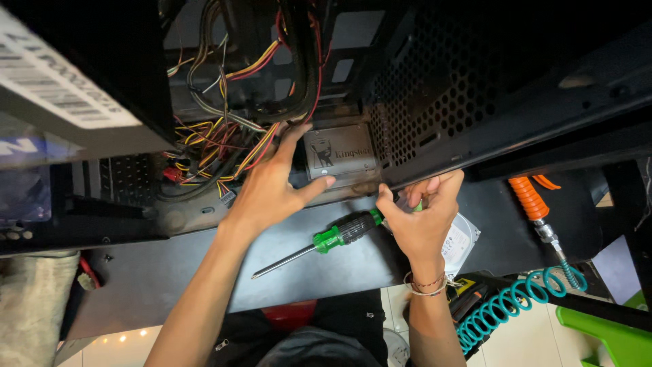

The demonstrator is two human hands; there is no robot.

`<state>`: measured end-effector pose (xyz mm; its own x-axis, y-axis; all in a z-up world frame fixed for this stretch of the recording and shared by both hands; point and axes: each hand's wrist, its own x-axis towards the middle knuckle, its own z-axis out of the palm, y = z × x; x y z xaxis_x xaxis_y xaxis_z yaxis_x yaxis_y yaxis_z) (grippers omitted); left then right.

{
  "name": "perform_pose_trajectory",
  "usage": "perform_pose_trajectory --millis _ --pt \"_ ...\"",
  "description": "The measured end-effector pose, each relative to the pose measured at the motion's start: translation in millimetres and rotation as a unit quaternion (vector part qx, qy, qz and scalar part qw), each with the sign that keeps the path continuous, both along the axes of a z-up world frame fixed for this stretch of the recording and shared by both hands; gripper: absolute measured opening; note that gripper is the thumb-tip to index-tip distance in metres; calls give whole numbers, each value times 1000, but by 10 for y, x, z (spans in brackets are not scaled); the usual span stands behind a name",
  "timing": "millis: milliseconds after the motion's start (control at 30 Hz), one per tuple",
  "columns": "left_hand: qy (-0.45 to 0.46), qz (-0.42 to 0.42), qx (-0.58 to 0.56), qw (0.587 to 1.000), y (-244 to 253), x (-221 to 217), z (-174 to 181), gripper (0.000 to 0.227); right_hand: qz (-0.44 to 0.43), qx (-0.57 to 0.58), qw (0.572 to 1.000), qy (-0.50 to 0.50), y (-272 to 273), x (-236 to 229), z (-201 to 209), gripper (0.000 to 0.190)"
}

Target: The person uses a screwdriver to remove screws from a hard drive mounted inside a computer case. They then pull the hard drive out of the drive bay and place it on the table.

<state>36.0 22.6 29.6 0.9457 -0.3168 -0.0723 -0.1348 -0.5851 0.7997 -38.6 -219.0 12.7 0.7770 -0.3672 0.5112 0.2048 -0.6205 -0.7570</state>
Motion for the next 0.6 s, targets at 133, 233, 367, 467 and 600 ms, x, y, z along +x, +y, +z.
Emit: perform_pose_trajectory --millis 133,233,367,467,600 --pt "-50 -25 -29 998 28 47 157 90 0 -3 1000 -3 -31 2 -36 62" --pt "-53 -38 -45 997 48 38 206 87 -1 -6 1000 -4 -26 -1 -32 62" --pt "-36 -32 -52 998 55 37 196 88 -4 0 1000 0 -15 -1 -33 60" --pt "-53 -15 -48 997 38 45 226 91 -1 3 1000 -1 -19 0 -26 60" --pt "-38 -6 -20 999 110 9 293 94 -4 11 1000 0 -47 1 -70 62"
